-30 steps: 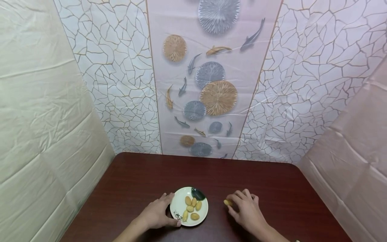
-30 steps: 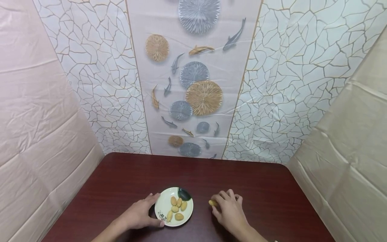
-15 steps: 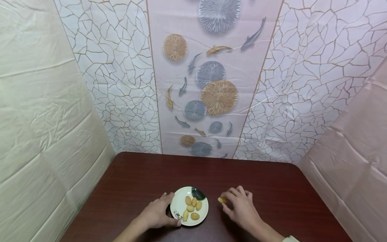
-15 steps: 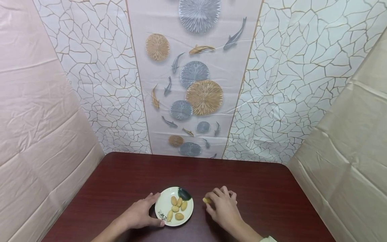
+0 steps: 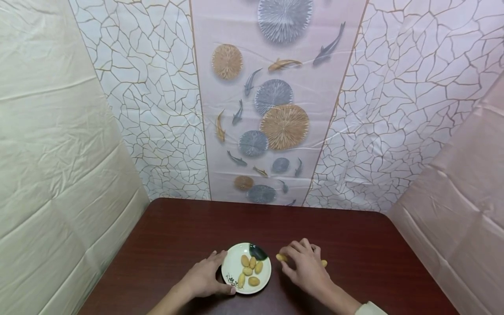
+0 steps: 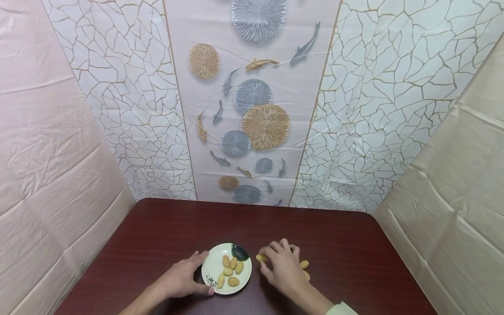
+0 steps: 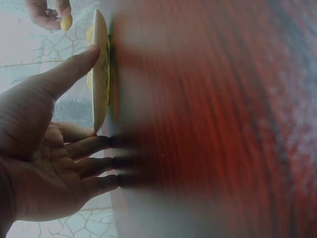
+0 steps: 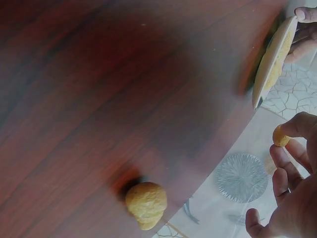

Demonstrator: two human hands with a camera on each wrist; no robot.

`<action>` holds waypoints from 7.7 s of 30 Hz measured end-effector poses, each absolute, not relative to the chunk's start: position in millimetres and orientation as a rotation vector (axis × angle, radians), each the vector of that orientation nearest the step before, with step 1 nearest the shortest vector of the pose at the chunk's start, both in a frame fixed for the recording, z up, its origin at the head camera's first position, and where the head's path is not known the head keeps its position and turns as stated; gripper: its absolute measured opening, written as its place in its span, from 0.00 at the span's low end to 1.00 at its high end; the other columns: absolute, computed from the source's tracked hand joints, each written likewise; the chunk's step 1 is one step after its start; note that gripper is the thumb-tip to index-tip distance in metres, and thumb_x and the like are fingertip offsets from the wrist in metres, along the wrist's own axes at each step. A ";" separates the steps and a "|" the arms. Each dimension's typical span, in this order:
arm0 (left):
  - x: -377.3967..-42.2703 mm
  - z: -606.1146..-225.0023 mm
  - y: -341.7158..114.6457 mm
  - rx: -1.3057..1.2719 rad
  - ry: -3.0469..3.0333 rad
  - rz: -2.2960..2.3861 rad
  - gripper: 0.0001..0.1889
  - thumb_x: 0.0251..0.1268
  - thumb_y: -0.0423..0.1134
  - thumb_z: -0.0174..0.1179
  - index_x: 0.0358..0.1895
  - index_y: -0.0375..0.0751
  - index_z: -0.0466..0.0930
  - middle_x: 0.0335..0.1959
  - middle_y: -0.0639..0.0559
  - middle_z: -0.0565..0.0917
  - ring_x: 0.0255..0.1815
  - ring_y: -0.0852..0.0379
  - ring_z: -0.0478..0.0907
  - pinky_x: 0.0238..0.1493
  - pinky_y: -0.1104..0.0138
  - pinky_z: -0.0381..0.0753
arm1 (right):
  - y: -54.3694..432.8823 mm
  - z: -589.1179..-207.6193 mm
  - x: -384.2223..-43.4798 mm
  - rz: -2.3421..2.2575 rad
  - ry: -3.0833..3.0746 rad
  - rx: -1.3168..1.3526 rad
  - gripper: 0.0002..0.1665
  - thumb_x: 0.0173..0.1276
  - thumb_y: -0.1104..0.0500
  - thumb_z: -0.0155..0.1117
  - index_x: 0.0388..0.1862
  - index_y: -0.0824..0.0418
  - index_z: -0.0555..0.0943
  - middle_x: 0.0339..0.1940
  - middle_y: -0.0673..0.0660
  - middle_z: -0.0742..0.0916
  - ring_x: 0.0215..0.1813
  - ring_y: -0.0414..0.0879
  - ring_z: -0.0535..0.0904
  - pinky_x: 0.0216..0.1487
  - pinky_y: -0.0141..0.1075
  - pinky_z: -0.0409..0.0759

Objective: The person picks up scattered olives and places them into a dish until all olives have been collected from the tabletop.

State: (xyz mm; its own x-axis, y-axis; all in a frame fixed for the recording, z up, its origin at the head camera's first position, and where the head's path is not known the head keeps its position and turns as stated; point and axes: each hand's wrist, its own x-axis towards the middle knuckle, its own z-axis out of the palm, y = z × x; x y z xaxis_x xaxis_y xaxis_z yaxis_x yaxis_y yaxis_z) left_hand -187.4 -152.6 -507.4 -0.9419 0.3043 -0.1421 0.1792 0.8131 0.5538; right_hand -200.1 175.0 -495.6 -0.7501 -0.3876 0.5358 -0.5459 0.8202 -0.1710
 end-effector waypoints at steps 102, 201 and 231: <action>-183.8 -505.6 -152.4 0.406 2.826 0.831 0.62 0.50 0.62 0.86 0.84 0.31 0.67 0.82 0.27 0.73 0.82 0.19 0.67 0.75 0.23 0.69 | 155.2 -498.1 -211.3 0.440 -2.756 0.636 0.20 0.70 0.49 0.82 0.59 0.49 0.90 0.53 0.46 0.87 0.53 0.48 0.75 0.57 0.66 0.75; -183.1 -512.1 -154.4 0.450 2.799 0.851 0.62 0.53 0.63 0.84 0.84 0.30 0.65 0.82 0.26 0.72 0.83 0.22 0.67 0.77 0.25 0.69 | 263.9 -519.2 -188.9 0.332 -2.943 0.259 0.07 0.67 0.54 0.81 0.38 0.47 0.88 0.36 0.44 0.83 0.45 0.48 0.72 0.51 0.67 0.74; -185.1 -507.4 -154.1 0.439 2.800 0.855 0.62 0.52 0.62 0.85 0.84 0.30 0.65 0.82 0.26 0.71 0.83 0.21 0.68 0.78 0.25 0.69 | 213.5 -508.8 -196.1 0.429 -2.615 0.545 0.13 0.61 0.58 0.85 0.34 0.44 0.87 0.35 0.39 0.81 0.43 0.39 0.70 0.50 0.60 0.76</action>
